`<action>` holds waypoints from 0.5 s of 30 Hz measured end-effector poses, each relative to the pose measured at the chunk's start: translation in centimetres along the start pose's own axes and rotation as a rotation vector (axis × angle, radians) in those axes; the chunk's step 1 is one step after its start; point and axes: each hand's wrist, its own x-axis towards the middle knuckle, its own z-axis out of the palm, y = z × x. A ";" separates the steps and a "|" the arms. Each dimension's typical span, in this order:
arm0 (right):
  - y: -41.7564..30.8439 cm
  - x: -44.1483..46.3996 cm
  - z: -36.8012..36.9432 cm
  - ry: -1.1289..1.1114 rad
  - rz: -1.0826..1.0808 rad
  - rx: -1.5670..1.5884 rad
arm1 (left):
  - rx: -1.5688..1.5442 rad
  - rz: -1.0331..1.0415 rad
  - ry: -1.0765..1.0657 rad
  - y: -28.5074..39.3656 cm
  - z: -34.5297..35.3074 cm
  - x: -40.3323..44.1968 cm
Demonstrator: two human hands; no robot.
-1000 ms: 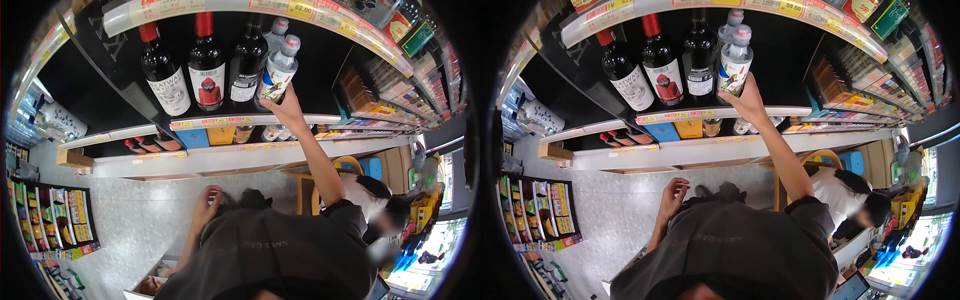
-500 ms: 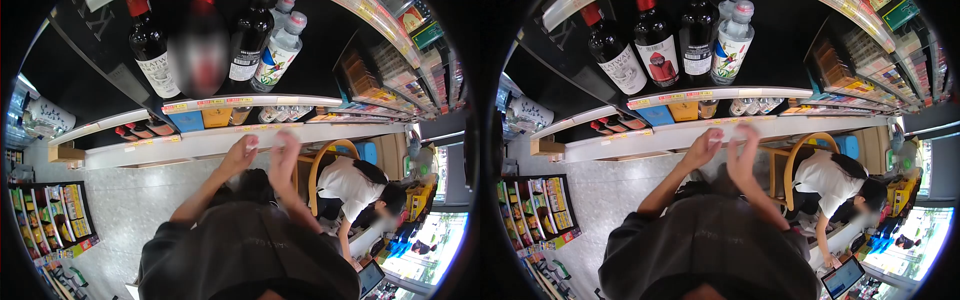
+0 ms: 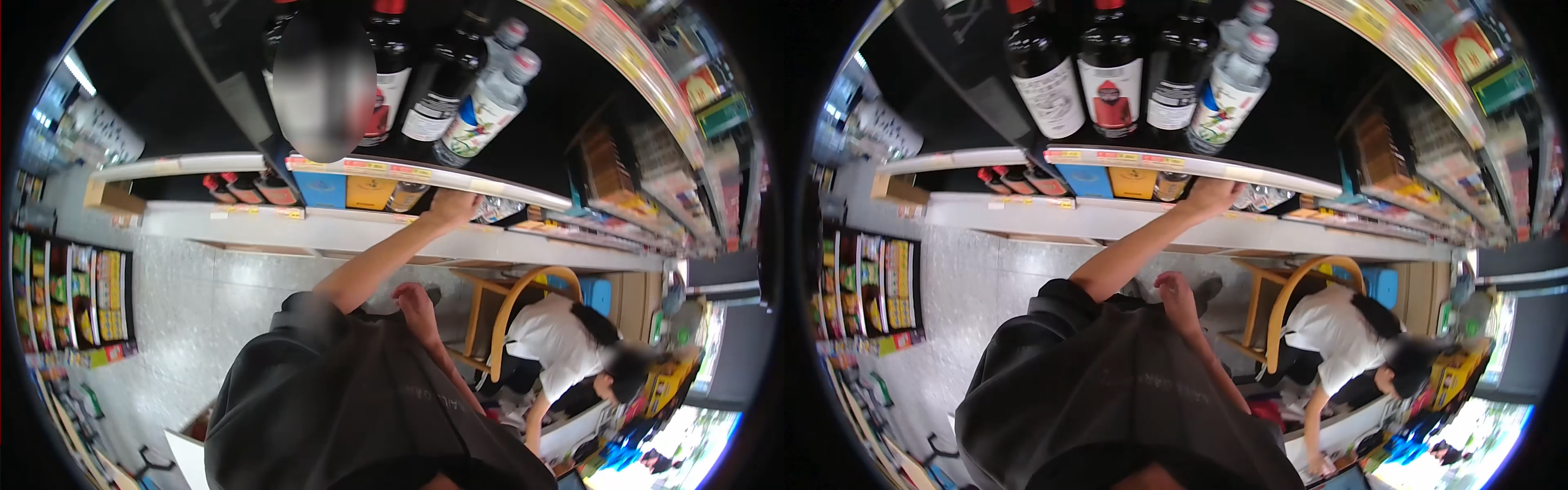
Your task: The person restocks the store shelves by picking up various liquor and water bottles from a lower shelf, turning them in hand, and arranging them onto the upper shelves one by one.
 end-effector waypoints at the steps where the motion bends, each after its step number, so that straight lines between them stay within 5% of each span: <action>1: 0.4 0.1 -0.1 -0.002 0.007 -0.004 | 0.010 0.004 0.034 -0.1 0.6 0.0; 8: 0.6 0.9 -1.9 -0.228 0.135 -0.265 | 0.205 0.142 0.352 -1.9 3.8 0.1; 15: 1.5 2.0 -6.4 -0.317 0.150 -0.163 | 0.185 0.103 0.393 -1.3 4.1 0.3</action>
